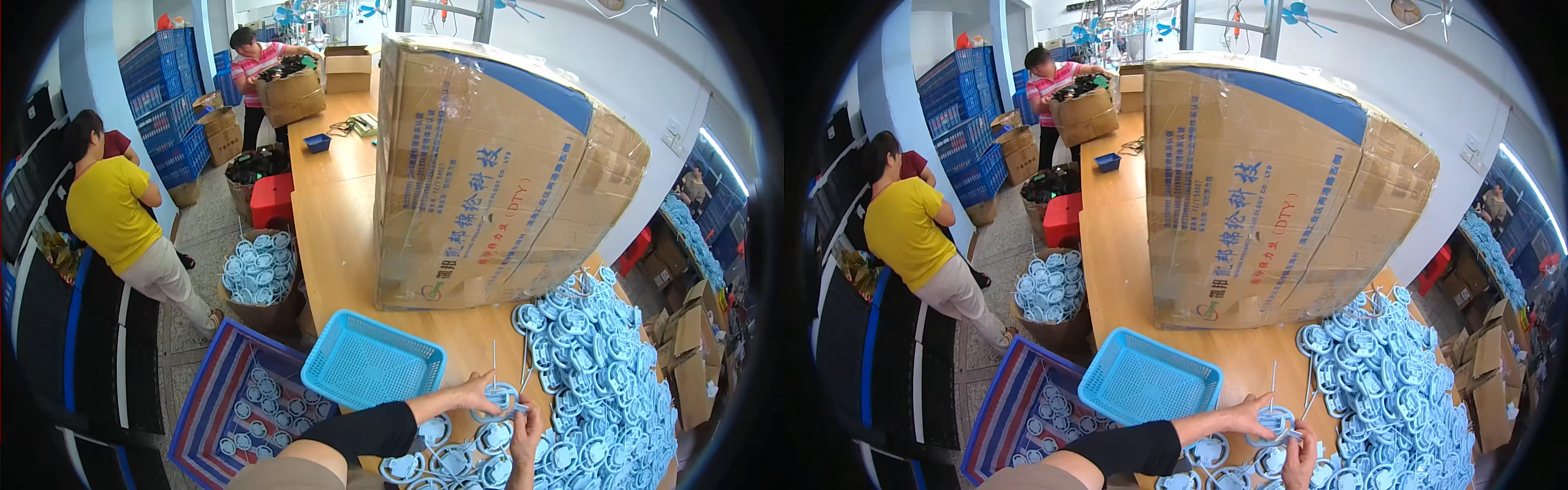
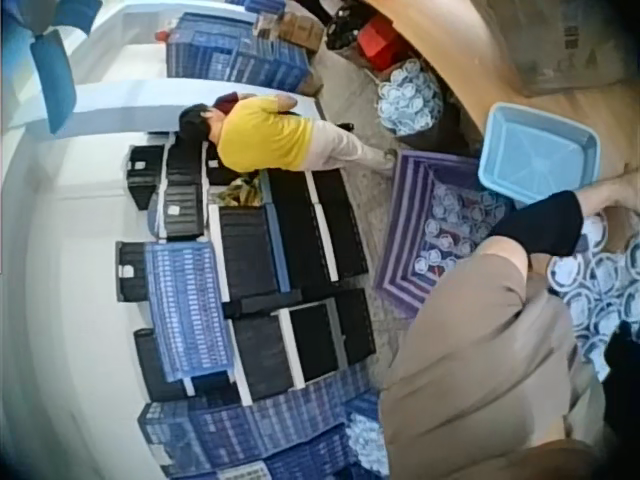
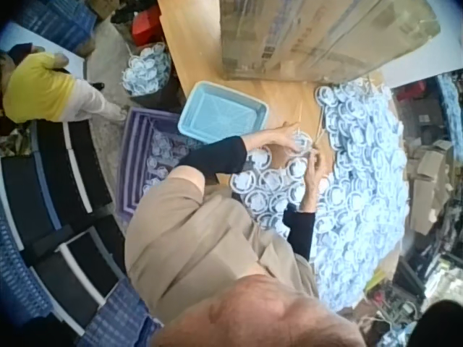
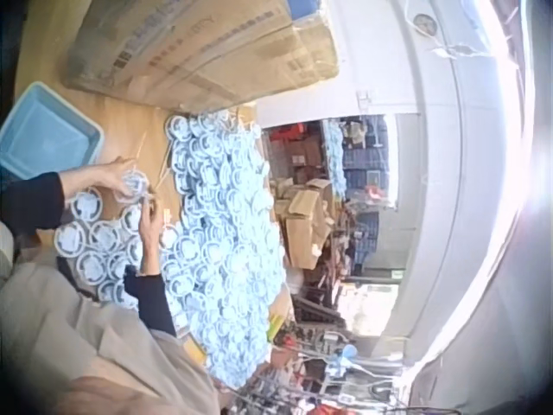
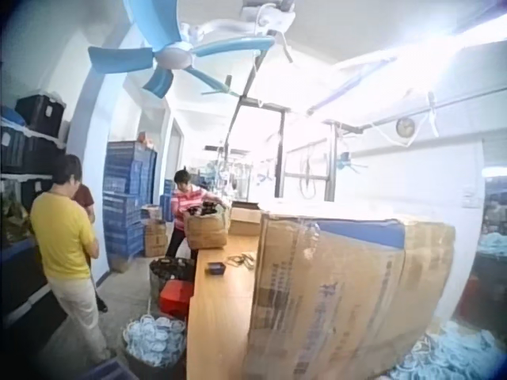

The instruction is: Sorting and inspecting small light-blue plastic toy components from a large pile on a workbench.

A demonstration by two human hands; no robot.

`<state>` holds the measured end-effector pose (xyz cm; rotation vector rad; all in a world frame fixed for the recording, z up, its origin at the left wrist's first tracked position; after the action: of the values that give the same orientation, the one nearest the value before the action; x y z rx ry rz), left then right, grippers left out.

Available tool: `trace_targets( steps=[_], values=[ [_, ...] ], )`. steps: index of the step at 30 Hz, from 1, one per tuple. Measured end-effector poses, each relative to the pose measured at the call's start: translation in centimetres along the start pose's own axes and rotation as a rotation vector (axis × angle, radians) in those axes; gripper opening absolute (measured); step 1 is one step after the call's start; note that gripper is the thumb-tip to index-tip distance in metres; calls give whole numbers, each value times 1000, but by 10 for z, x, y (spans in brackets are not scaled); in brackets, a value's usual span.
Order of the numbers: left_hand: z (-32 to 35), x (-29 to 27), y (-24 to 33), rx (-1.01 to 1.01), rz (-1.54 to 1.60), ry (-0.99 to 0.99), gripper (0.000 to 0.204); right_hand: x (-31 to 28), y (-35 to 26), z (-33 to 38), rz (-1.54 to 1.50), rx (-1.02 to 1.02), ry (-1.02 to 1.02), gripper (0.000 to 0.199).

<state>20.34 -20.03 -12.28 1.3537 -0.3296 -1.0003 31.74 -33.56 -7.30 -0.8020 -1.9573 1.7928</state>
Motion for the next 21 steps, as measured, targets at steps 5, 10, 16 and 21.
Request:
trace_targets(
  steps=[5, 10, 16, 21],
  values=[
    [69, 14, 15, -50, 995, -48, 57, 3, -1, 35, 44, 48, 36, 16],
    [99, 13, -10, -165, 1030, 76, 44, 49, -82, 64, 491, -437, 8, 15],
    [122, 0, -3, -131, 1011, 57, 53, 70, -74, 93, 600, -556, -142, 30],
    [138, -1, -4, -184, 1073, -100, 62, 78, -74, 118, 568, -604, -148, 26]
  ],
)
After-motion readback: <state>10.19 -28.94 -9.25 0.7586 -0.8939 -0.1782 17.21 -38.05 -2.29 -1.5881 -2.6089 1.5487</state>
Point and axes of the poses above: each hand's wrist, its own z-axis away from the middle knuckle, its own x-axis out of the palm, y = z × x, the point moved 6 cm from there along -z, towards the middle knuckle, and after that the axes turned 7 degrees about y, right-handed, at the moved point
